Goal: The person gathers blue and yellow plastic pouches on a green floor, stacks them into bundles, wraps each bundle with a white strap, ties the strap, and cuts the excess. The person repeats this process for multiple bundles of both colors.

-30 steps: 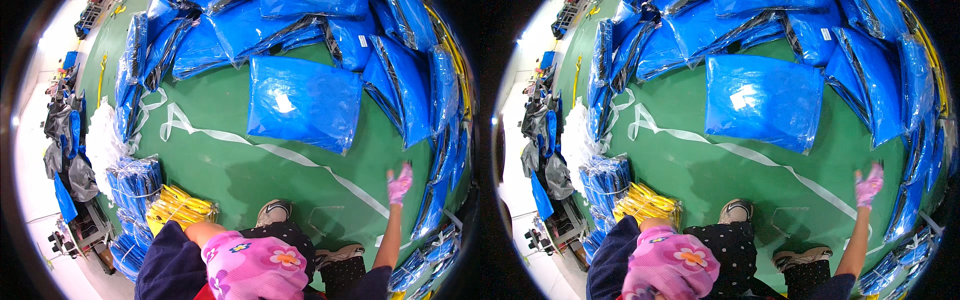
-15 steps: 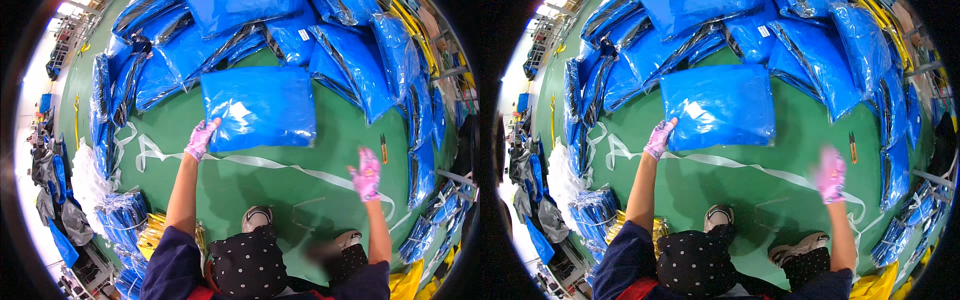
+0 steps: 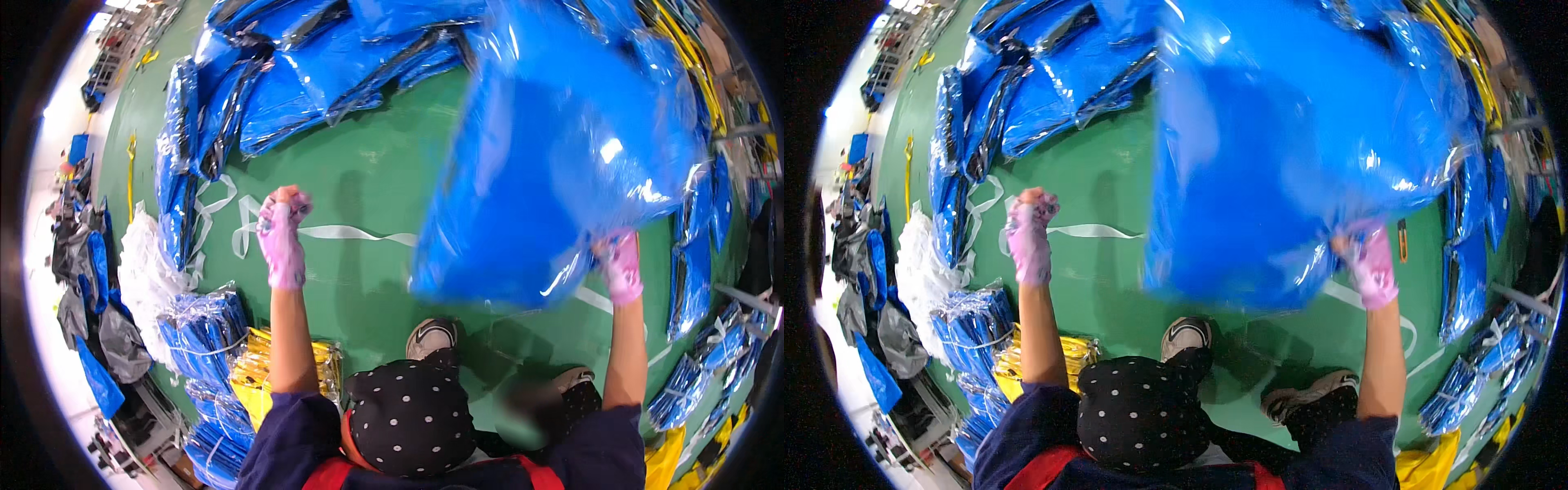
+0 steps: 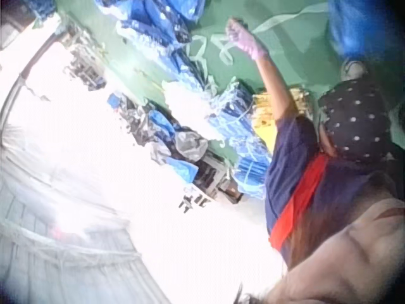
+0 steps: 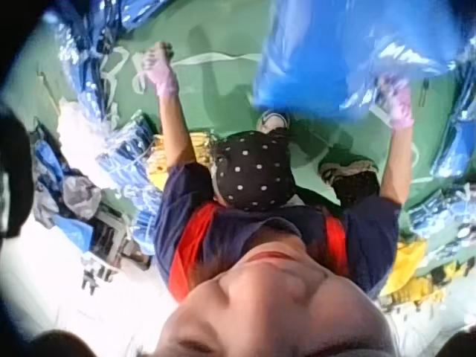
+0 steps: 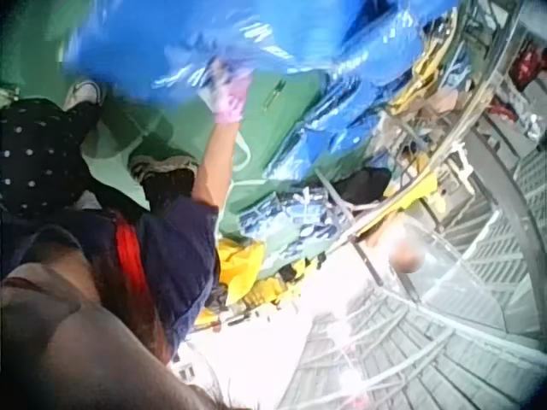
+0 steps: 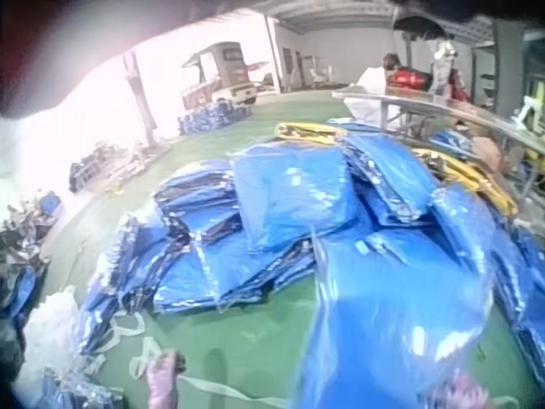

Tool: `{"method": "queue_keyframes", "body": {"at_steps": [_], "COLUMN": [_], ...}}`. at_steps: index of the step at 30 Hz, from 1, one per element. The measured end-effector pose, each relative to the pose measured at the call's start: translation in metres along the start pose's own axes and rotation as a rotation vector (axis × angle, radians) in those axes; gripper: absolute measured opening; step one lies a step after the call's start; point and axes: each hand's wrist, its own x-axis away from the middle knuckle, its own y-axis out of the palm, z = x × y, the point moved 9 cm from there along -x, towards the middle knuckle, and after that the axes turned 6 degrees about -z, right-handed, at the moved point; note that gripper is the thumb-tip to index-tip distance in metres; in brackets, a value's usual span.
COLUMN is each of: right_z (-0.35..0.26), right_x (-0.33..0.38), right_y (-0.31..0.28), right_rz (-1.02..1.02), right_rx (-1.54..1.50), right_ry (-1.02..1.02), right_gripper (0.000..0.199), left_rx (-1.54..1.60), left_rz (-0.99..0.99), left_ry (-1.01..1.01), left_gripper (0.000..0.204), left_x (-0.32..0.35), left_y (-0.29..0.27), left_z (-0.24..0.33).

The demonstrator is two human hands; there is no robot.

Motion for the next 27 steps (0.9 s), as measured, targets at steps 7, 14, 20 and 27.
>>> {"method": "queue_keyframes", "body": {"at_steps": [7,14,20,27], "right_z": [0.136,0.291,0.304,0.144], "right_x": [0.031,0.101,0.155,0.071], "right_y": [0.061,-0.116,-0.213,0.026], "right_rz": [-0.109,0.238,0.072,-0.054], "right_rx": [0.890,1.187,1.612,0.558], "right_ry": [-0.019,0.032,0.611,0.491], "right_gripper": [0.066,0.025,0.031,0.029], "left_rx": [-1.316,-1.520,-1.563,-1.393], "left_rz": [-0.198,-0.385,-0.412,-0.005], "left_ry": [0.143,0.198,0.372,0.213], "left_gripper": [0.053,0.056,0.044,0.033], "left_x": [-0.060,-0.076,-0.081,-0.127], "left_y": [-0.110,-0.086,-0.099,-0.178], "left_z": [-0.153,-0.148,-0.143,-0.106]}}
